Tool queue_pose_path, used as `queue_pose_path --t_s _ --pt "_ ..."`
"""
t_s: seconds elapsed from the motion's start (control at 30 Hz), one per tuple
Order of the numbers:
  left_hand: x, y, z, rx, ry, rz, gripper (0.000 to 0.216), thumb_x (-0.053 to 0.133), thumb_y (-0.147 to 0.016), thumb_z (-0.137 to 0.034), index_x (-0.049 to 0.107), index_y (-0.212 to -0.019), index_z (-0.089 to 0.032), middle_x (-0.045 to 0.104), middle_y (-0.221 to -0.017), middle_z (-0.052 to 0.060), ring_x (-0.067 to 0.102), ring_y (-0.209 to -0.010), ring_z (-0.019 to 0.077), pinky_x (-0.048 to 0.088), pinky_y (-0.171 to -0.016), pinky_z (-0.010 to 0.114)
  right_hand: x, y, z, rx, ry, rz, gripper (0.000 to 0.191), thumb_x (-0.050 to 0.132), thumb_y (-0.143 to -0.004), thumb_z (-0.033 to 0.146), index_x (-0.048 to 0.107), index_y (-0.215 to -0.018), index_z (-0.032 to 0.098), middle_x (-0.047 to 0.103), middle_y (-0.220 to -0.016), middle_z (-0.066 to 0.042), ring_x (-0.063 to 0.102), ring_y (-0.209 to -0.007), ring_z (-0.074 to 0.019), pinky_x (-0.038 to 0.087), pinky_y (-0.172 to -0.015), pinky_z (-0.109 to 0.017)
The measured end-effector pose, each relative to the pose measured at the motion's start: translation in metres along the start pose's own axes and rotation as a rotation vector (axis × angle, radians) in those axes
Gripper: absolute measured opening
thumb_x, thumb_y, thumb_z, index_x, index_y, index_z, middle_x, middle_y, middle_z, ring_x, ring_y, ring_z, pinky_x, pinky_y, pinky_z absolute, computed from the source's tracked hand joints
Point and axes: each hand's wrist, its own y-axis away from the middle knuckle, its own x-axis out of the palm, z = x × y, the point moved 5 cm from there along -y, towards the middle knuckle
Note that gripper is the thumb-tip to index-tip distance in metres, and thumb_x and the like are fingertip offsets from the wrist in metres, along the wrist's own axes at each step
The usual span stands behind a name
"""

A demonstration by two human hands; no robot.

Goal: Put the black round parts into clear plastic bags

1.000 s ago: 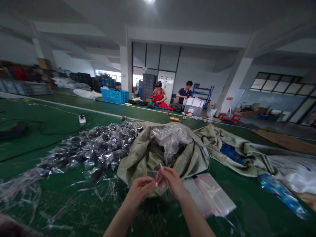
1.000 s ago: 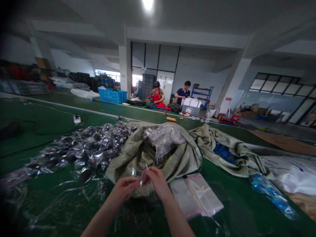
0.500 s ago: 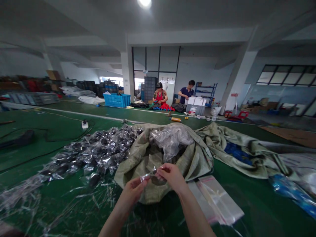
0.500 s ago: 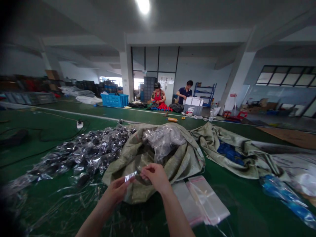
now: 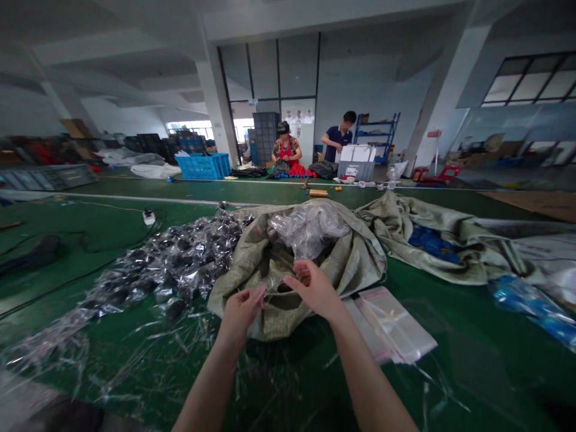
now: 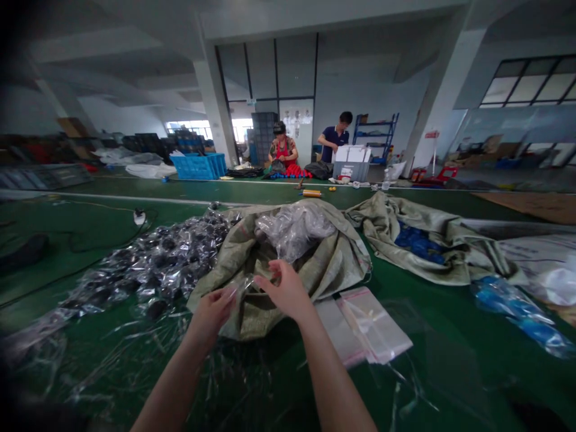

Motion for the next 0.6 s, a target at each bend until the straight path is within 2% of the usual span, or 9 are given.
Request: queue_pose_path --t_s 0.1,0.17,0.23,0.37,0.43,0.53,0.6 --pt "-0.001 -0.003 -0.012 0.053 -0.021 -0.036 0.055 0.069 -0.063 -0.066 0.048 -0.056 -0.016 0.032 -0.044 -0.008 0.025 -0.04 0.0039 0.016 -0.04 0.02 -0.001 0.01 0.027 -0.269 0.129 0.104 0.062 0.078 -0.07 0.041 0.054 -0.124 0.02 0.058 -0.124 -0.01 0.055 -0.115 -0.0221 0.045 -0.097 -0.038" --pt "0.0 -0.004 -0.019 0.093 -0.04 -0.045 0.054 0.068 -0.066 -0.065 0.046 -0.054 -0.017 0.033 -0.045 -0.008 0.026 -0.04 0.0041 0.019 -0.04 0.02 0.004 0.015 0.039 -0.393 0.185 0.158 0.055 0.076 -0.074 0.036 0.055 -0.123 0.022 0.057 -0.124 -0.009 0.051 -0.12 -0.0222 0.04 -0.104 -0.04" --pt "0.001 -0.002 -0.024 0.117 -0.074 -0.059 0.054 0.068 -0.067 -0.063 0.044 -0.052 -0.017 0.033 -0.045 -0.008 0.027 -0.041 0.0044 0.02 -0.041 0.02 0.008 0.018 0.046 -0.449 0.225 0.142 0.039 0.07 -0.081 0.031 0.059 -0.117 0.022 0.059 -0.12 -0.009 0.052 -0.12 -0.0217 0.04 -0.105 -0.041" --pt "0.005 0.003 -0.031 0.166 -0.193 -0.065 0.053 0.067 -0.069 -0.061 0.043 -0.049 -0.017 0.036 -0.044 -0.007 0.029 -0.042 0.0053 0.023 -0.043 0.021 0.016 0.019 0.048 -0.48 0.267 0.043 0.027 0.063 -0.086 0.024 0.06 -0.113 0.02 0.061 -0.114 -0.01 0.054 -0.114 -0.0218 0.043 -0.101 -0.041" --pt "0.008 0.006 -0.034 0.197 -0.221 -0.031 0.053 0.068 -0.068 -0.06 0.044 -0.048 -0.017 0.037 -0.044 -0.006 0.031 -0.043 0.0058 0.024 -0.044 0.021 0.02 0.018 0.046 -0.478 0.258 0.013 0.016 0.059 -0.087 0.023 0.063 -0.103 0.019 0.064 -0.105 -0.009 0.058 -0.106 -0.0207 0.046 -0.097 -0.038" --pt "0.012 0.009 -0.035 0.211 -0.143 0.024 0.052 0.067 -0.069 -0.062 0.048 -0.053 -0.017 0.041 -0.047 -0.005 0.032 -0.044 0.0058 0.025 -0.044 0.021 0.021 0.015 0.042 -0.405 0.234 -0.055 0.01 0.054 -0.088 0.021 0.063 -0.084 0.018 0.066 -0.087 -0.006 0.062 -0.087 -0.0176 0.05 -0.084 -0.031" --pt "0.014 0.01 -0.033 0.209 -0.054 0.053 0.051 0.062 -0.073 -0.064 0.052 -0.059 -0.016 0.044 -0.05 -0.005 0.032 -0.045 0.0056 0.025 -0.044 0.02 0.018 0.013 0.038 -0.319 0.205 -0.118 0.01 0.054 -0.086 0.019 0.062 -0.081 0.018 0.066 -0.08 -0.004 0.062 -0.077 -0.0159 0.05 -0.075 -0.027"
